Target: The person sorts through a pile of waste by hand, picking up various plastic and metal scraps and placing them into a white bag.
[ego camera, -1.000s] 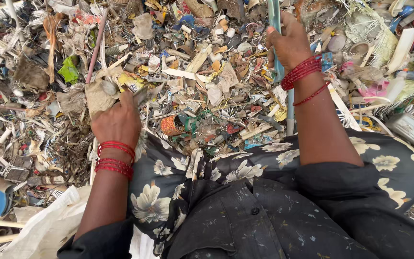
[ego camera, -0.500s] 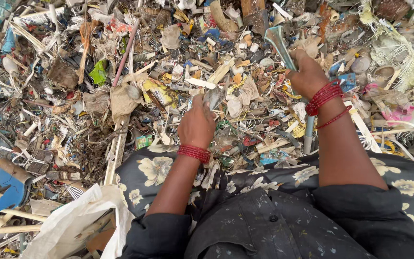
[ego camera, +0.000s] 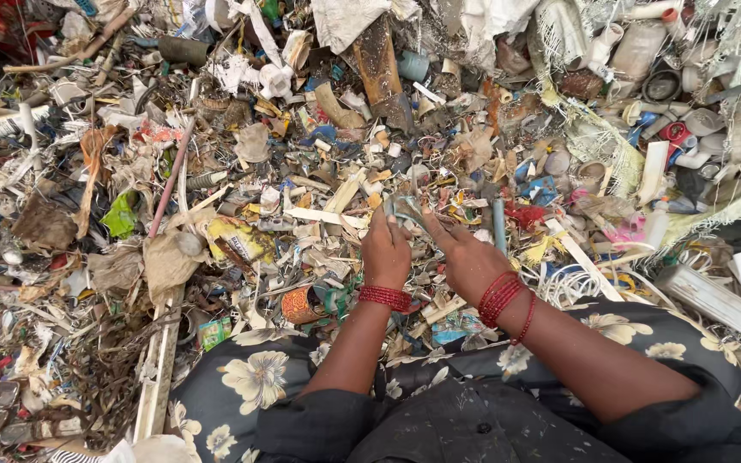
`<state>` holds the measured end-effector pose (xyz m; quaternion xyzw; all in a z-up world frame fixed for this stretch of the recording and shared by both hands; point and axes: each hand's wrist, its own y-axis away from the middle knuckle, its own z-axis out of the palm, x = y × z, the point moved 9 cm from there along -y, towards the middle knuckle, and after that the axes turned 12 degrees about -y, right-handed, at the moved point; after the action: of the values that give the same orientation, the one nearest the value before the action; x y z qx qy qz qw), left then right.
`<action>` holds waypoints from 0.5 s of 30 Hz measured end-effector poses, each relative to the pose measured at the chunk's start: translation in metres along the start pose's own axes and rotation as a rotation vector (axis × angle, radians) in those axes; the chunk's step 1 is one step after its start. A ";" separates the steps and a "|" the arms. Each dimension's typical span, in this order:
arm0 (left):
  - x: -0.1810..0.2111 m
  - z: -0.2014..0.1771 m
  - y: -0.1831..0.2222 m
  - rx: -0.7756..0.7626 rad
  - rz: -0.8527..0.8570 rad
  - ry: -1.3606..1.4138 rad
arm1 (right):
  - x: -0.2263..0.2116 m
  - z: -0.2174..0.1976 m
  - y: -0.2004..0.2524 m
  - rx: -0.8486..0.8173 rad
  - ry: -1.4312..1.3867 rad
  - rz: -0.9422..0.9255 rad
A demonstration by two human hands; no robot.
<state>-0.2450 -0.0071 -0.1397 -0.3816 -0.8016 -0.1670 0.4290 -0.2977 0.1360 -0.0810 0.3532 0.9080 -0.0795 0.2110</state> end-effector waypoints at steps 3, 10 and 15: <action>0.003 0.001 0.003 0.007 0.038 -0.030 | 0.002 0.003 0.006 0.010 0.030 0.006; 0.003 0.001 0.000 -0.003 0.043 -0.079 | 0.021 0.009 0.004 -0.105 0.073 0.146; -0.005 -0.001 0.004 -0.043 0.002 -0.067 | 0.006 0.013 0.004 -0.074 0.026 0.067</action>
<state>-0.2392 -0.0074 -0.1435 -0.3968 -0.8113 -0.1709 0.3939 -0.2947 0.1388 -0.0950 0.3764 0.9006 -0.0344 0.2147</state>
